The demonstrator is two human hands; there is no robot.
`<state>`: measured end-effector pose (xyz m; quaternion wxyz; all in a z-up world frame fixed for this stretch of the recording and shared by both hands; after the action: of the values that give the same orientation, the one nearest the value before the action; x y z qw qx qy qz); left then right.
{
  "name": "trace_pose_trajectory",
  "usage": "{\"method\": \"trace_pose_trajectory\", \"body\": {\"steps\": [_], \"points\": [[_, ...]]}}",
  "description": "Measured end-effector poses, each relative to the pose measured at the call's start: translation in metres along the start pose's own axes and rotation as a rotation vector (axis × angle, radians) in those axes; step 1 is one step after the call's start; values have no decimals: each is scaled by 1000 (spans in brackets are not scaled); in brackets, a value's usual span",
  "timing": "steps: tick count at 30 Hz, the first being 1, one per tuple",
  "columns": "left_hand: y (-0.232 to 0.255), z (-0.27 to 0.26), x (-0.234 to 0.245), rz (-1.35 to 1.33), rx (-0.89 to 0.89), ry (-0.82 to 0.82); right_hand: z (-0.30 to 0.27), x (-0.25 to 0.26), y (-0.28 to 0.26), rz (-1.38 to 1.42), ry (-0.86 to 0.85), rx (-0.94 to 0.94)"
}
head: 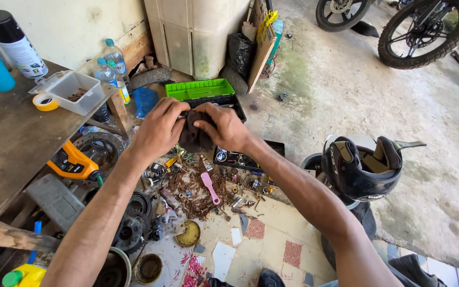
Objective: The recorder is cleaning and assembling small metal and plastic parts of a motorcycle component among various tools and debris.
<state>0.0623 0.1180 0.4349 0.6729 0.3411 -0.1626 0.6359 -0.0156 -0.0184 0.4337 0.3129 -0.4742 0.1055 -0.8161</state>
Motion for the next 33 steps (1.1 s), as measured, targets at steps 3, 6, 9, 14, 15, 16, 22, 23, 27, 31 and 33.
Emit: {"method": "trace_pose_trajectory", "body": {"steps": [3,6,9,14,15,16,22,23,27,31,33], "points": [[-4,-12,-8,175,25,-152,-6,-20,7,-113,-39,170],[-32,-35,-46,255,59,-266,-13,-36,16,-220,-113,199],[-36,-46,-56,6,170,-340,-23,-32,-1,-220,-91,317],[-35,-49,-59,-372,374,-380,-35,-34,8,-312,-125,361],[-36,-51,-61,-473,472,-411,-37,-34,10,-344,-112,377],[-40,-55,-70,-475,474,-412,-39,-33,12,-343,-113,375],[-54,-79,-122,-952,937,-306,-42,-27,24,-396,-49,424],[-55,-82,-128,-1018,1006,-275,-42,-26,25,-428,-34,447],[-74,-105,-156,-1211,1185,-178,-39,-34,26,-500,-45,447],[-54,-60,-87,-628,919,-244,-27,-24,27,-288,46,403],[-36,-30,-47,-315,562,-129,-15,-15,21,-94,10,302]]}}
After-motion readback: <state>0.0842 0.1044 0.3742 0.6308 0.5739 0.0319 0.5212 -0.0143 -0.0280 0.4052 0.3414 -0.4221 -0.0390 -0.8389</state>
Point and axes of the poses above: each hand's wrist, its own z-axis towards the middle knuckle, its own x-axis out of the back of the hand, y = z × x, the point moved 7 cm from there along z, towards the middle knuckle
